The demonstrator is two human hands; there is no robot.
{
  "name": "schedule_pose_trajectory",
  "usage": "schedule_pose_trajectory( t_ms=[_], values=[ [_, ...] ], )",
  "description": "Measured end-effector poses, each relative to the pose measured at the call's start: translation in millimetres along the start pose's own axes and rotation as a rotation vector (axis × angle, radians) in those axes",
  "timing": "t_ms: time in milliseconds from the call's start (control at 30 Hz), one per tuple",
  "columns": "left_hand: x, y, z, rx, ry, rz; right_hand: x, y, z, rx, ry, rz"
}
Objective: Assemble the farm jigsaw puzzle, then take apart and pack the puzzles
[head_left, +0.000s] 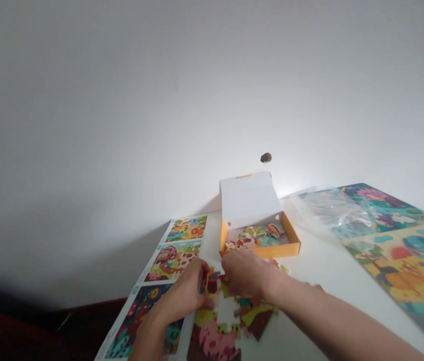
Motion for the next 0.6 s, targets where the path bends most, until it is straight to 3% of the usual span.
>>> schedule_pose_trajectory(
  t_ms=[100,200,300,400,533,600],
  values=[
    [2.1,0.8,2.6,-0.059,0.008,0.023,-31.5,36.9,-0.6,0.122,0.096,-0.025],
    [3.7,5.6,4.1,-0.059,0.033,0.034,-49.5,76.8,-0.3,0.293,0.12,-0.034],
    [2.6,13.7,4.8,-0.032,0.043,0.088,-65.1,96.9,5.7,0.421,0.232,0.08],
    [-6.1,22.6,7.7,0.038,0.055,0.139,-62.3,75.1,9.9,0.271,0.174,0.036],
    [-10.0,28.7,16.5,0.163,-0.053,0.118,-20.3,11.8,18.1,-0.064,-0.204,0.042],
    [-6.0,25.3,19.6,0.169,-0.104,0.06,0.0,-7.2,19.0,-0.071,-0.253,0.117]
  ],
)
Point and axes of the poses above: each hand's wrist, its own z-axis away from the middle knuckle, its own x-axis out of the palm, y = z × x, the point moved 6 cm from there along -z, towards the middle knuckle, and after that the axes turned 8 degrees about y, right-handed, at the moved point
